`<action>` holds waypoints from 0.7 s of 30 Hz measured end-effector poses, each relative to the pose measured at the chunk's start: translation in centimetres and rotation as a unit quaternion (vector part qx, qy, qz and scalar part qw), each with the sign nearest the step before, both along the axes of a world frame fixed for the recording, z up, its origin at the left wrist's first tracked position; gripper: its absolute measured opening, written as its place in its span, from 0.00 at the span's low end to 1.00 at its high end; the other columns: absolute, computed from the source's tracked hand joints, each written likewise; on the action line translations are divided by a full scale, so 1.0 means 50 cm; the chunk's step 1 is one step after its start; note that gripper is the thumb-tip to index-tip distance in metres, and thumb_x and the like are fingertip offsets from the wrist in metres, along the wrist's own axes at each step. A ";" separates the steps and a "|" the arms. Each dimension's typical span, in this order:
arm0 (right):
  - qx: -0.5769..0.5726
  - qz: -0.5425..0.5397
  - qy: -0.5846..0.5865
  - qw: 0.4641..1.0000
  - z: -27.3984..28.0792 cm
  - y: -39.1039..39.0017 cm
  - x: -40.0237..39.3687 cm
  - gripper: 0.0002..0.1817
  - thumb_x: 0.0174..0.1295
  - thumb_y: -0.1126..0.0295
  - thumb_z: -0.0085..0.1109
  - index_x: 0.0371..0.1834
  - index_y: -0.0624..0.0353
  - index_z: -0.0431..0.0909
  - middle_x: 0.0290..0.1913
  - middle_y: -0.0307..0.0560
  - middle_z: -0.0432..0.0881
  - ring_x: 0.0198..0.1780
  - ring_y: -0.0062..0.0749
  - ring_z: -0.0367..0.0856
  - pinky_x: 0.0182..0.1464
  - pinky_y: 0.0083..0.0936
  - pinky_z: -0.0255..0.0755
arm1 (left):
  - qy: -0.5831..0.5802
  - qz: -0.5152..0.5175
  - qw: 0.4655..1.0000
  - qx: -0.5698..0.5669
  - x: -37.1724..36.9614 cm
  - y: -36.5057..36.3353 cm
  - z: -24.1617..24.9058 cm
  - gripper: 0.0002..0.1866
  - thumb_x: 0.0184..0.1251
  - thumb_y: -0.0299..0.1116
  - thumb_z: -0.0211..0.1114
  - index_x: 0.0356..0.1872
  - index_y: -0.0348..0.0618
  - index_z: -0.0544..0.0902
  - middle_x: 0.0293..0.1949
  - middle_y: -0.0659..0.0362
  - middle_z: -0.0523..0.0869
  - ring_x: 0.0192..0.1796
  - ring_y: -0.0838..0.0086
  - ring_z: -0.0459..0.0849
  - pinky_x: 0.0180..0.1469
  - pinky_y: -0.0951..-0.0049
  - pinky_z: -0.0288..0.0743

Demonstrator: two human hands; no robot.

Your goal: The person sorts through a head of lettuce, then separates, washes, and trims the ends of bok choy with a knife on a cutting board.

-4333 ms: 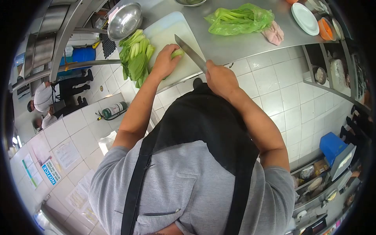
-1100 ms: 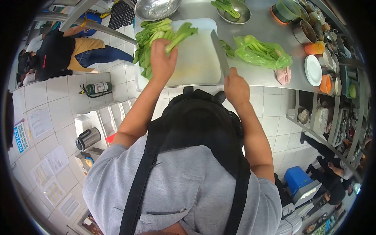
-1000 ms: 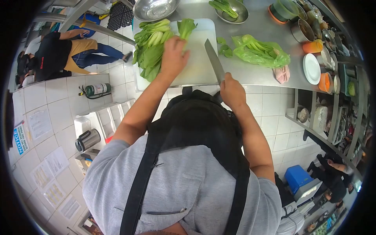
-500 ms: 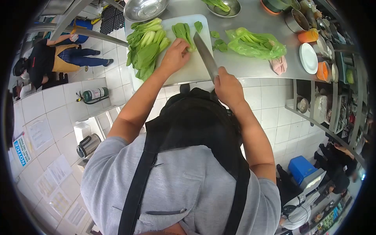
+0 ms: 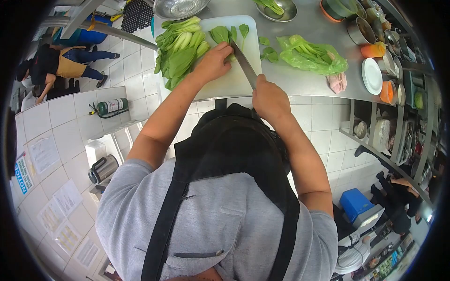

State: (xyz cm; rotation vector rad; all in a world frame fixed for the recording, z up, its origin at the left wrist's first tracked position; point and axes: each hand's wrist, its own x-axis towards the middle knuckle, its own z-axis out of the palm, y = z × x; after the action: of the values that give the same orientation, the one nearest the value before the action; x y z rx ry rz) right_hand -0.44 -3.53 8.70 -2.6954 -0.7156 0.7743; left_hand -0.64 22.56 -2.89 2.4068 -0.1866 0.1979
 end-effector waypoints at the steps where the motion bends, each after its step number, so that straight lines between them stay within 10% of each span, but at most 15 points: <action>1: 0.000 0.000 0.003 1.000 -0.025 0.009 0.000 0.13 0.81 0.67 0.56 0.58 0.67 0.75 0.44 0.71 0.93 0.50 0.71 0.93 0.56 0.66 0.84 | -0.004 -0.002 1.000 -0.005 -0.002 0.000 -0.003 0.19 0.62 0.22 0.71 0.56 0.34 0.85 0.55 0.45 0.85 0.56 0.42 0.88 0.59 0.47 0.85; 14: 0.049 -0.001 0.086 0.995 -0.014 -0.219 -0.046 0.11 0.81 0.68 0.58 0.55 0.65 0.74 0.42 0.73 0.90 0.50 0.76 0.88 0.54 0.66 0.79 | 0.015 0.021 0.997 0.075 0.041 0.012 0.070 0.11 0.64 0.22 0.68 0.47 0.40 0.88 0.51 0.49 0.86 0.57 0.44 0.88 0.61 0.46 0.85; 21: 0.091 -0.038 0.083 0.992 -0.018 -0.227 -0.064 0.10 0.81 0.67 0.59 0.52 0.64 0.74 0.41 0.74 0.88 0.49 0.79 0.86 0.52 0.66 0.76 | 0.022 -0.226 0.941 0.249 0.124 0.020 0.050 0.29 0.67 0.19 0.67 0.69 0.51 0.85 0.73 0.57 0.83 0.78 0.51 0.78 0.82 0.38 0.69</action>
State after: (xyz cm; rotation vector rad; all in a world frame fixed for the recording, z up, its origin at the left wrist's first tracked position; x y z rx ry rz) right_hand -3.65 -14.87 7.82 -2.4464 -0.6095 0.8563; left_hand 5.56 23.55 -0.40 2.7748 -0.8464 -0.1350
